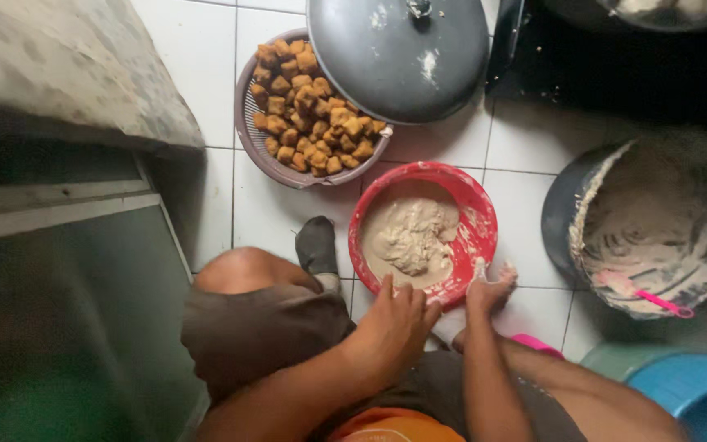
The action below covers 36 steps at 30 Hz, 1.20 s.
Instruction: The person sits on the floor and mixes and kneads a dough-like mixture by hand in a red plastic basin, adding material with a pink scoop and working the mass with both hands. They later place a lid on a pot and continue kneading, with formed dough balls visible in a nearby pot.
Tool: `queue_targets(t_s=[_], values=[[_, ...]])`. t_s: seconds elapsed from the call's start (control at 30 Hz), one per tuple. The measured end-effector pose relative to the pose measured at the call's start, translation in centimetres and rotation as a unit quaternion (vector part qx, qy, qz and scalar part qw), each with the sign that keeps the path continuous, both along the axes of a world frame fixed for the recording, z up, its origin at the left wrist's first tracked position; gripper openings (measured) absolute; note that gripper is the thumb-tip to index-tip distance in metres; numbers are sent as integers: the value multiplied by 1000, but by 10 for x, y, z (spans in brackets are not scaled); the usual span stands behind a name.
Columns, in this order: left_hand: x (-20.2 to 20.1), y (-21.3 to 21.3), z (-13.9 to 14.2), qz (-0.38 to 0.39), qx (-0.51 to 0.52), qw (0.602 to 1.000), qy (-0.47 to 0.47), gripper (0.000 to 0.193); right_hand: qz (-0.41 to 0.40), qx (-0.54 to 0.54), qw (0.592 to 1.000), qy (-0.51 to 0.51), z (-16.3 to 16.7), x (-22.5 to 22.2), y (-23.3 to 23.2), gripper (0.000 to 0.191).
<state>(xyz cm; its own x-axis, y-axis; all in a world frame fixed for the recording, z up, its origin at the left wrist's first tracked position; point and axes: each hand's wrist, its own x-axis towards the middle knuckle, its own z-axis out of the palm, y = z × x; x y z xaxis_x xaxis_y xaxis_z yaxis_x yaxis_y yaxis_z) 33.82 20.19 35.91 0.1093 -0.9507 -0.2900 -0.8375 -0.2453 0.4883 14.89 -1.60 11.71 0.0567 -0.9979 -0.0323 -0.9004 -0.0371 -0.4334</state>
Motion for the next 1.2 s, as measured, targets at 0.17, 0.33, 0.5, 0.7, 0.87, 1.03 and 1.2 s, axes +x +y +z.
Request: queue_targets(t_s=[0.17,0.33,0.5,0.7,0.87,1.03,1.2], values=[[-23,-4,-13,15,19,998,-50,39,-31,344,911,-224,4,-43,17,33],[-30,-3,-28,-7,57,997,-53,38,-62,327,937,-106,16,-58,20,22],[-27,0,-48,40,126,991,-9,40,52,215,973,-60,9,-64,-2,23],[-21,1,-116,139,231,960,78,64,98,140,985,19,0,-56,-29,27],[-40,7,-217,419,176,878,152,80,110,123,986,19,0,-46,-56,26],[-74,-6,-263,441,134,851,254,66,67,176,982,14,4,-54,-61,28],[-70,-21,-257,476,130,833,252,65,124,-66,990,-1,12,-61,-24,76]])
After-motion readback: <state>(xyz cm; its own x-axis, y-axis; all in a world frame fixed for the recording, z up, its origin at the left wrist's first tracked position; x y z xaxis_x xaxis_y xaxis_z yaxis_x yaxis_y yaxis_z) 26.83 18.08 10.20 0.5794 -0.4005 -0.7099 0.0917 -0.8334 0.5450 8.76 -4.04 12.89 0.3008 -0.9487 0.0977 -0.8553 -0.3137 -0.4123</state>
